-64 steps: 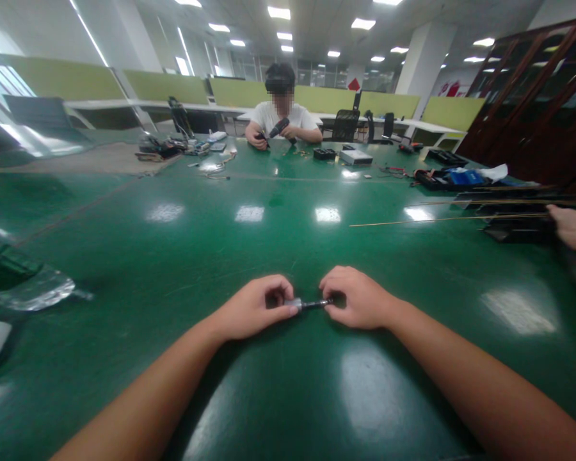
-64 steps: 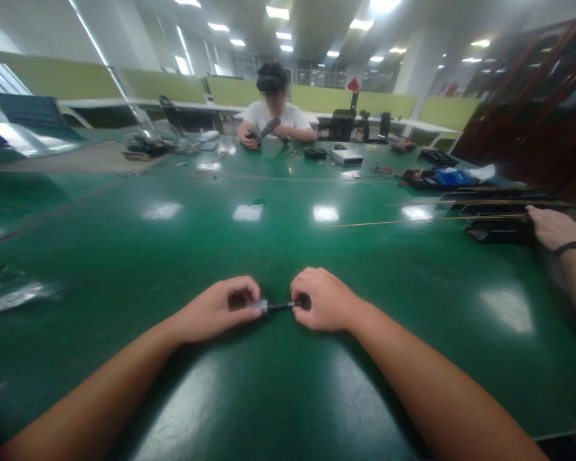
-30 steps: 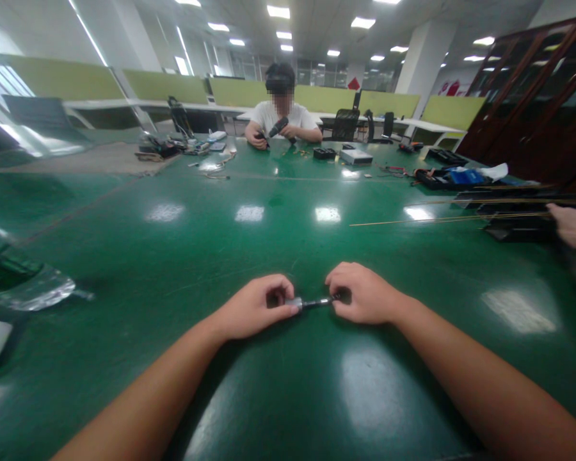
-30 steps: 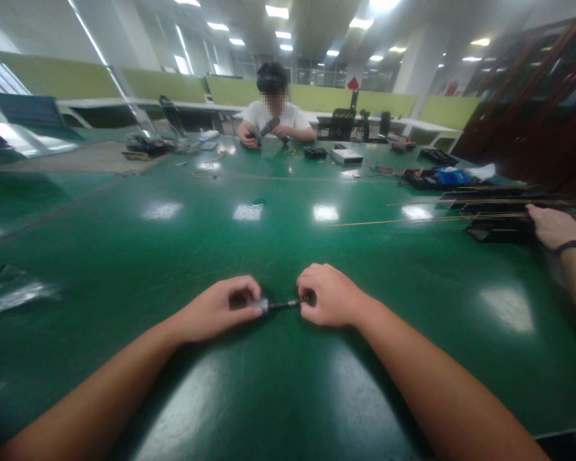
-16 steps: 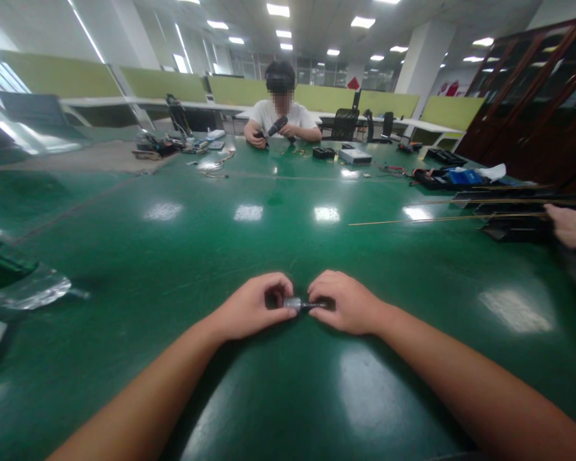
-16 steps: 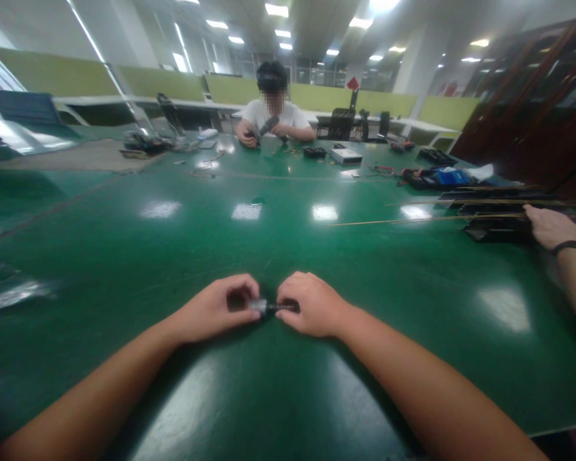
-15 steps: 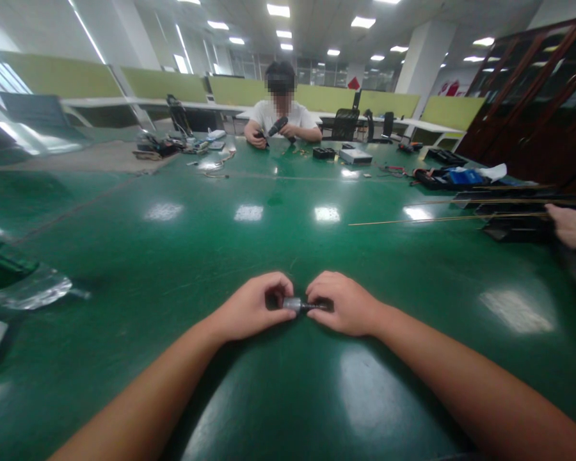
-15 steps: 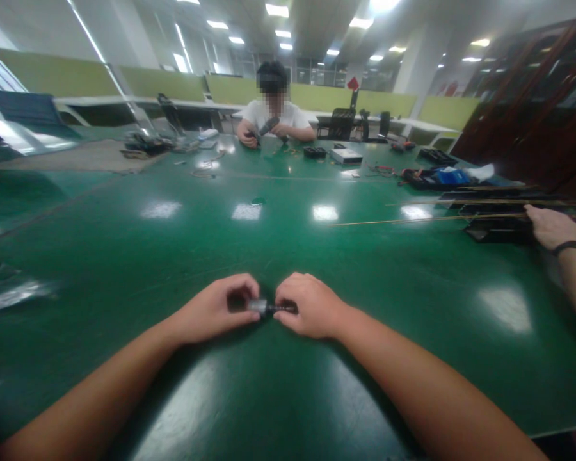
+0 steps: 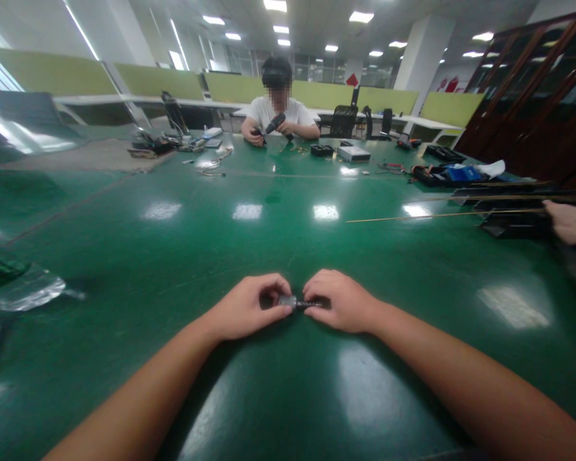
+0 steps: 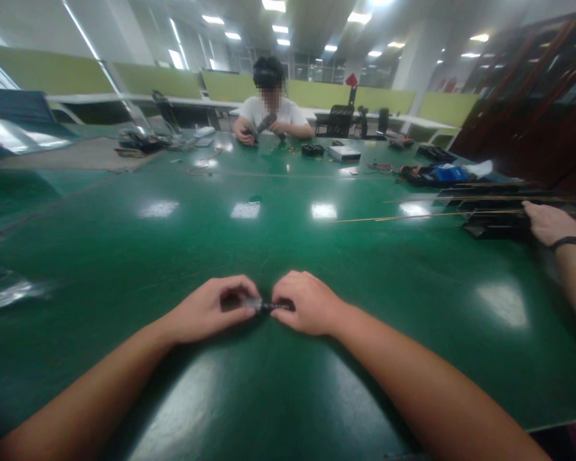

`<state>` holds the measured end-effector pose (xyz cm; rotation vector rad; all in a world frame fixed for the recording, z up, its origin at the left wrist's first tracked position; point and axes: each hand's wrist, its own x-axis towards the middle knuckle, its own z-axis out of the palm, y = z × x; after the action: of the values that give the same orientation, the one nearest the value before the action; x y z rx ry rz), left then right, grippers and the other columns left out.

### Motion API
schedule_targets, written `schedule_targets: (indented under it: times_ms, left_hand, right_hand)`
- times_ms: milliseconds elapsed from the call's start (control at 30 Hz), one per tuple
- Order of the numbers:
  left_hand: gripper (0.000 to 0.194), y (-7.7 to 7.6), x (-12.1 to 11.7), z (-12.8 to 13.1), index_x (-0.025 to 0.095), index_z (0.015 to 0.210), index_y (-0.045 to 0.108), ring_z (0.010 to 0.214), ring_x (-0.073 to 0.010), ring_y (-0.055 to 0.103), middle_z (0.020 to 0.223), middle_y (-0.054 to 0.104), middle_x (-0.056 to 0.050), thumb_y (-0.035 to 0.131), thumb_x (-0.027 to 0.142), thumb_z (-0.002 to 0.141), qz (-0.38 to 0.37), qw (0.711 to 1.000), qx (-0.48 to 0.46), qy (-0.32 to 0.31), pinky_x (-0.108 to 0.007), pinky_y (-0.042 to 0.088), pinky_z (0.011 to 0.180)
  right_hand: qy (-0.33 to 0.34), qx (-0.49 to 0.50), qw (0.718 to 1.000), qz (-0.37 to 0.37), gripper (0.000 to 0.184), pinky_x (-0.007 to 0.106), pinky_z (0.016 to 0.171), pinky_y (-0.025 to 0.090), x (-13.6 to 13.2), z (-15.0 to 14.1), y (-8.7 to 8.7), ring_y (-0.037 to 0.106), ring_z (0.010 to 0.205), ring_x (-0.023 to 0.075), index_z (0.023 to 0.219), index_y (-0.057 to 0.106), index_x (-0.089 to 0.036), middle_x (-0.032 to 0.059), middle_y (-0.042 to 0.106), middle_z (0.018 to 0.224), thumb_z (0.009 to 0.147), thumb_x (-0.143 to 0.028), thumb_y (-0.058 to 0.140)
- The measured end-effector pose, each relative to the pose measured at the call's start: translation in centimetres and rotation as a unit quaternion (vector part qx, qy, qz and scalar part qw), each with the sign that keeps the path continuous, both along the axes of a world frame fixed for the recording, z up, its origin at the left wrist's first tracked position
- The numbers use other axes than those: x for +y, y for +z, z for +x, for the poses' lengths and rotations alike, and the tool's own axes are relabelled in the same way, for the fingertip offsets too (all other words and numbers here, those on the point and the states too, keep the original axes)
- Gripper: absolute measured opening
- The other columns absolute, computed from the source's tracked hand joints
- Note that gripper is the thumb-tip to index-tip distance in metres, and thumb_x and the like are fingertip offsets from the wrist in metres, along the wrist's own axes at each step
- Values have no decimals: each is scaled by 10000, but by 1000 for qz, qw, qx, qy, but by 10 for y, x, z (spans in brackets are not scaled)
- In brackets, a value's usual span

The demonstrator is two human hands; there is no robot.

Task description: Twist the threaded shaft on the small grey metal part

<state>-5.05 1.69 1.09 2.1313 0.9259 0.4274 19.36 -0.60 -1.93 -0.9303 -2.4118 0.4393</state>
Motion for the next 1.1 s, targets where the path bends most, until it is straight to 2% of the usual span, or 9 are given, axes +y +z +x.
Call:
schedule_targets:
  times_ms: [133, 467, 600, 867, 1100]
  left_hand:
    - [186, 0, 1, -2, 162, 964, 679, 824, -191, 640, 909, 699, -45, 689, 283, 824, -7, 1000, -13, -10, -301, 513, 772]
    - [258, -7, 0, 3, 159, 947, 668, 751, -168, 625, 832, 673, -19, 772, 266, 737, -38, 999, -30, 2, -273, 512, 697]
    - [249, -6, 0, 3, 155, 949, 659, 764, -170, 626, 853, 674, -25, 764, 262, 749, -31, 999, -25, -2, -278, 512, 714]
    - [240, -4, 1, 2, 157, 947, 675, 774, -171, 629, 865, 691, -35, 693, 372, 841, -23, 1000, -13, -4, -274, 504, 716]
    - [245, -4, 0, 4, 158, 948, 691, 758, -170, 632, 851, 696, -32, 701, 375, 834, -24, 1000, -14, 6, -272, 503, 710]
  right_hand:
    - [0, 0, 1000, 1, 75, 348, 862, 462, 0, 1, 0, 616, 936, 208, 894, 670, -204, 48, 712, 951, 843, -243, 709]
    - [0, 1, 1000, 5, 70, 340, 862, 462, 2, 1, -2, 618, 944, 200, 924, 677, -203, 52, 714, 952, 874, -249, 697]
    - [-1, 3, 1000, 3, 72, 341, 867, 461, 2, 1, -2, 618, 943, 201, 913, 678, -201, 51, 716, 949, 876, -260, 696]
    - [-3, 3, 1000, 4, 59, 336, 849, 463, 1, -1, -1, 616, 936, 202, 897, 673, -203, 50, 711, 932, 859, -235, 705]
    - [-2, 1, 1000, 12, 67, 340, 848, 459, 1, -1, -1, 613, 921, 203, 898, 671, -203, 47, 709, 927, 856, -248, 698]
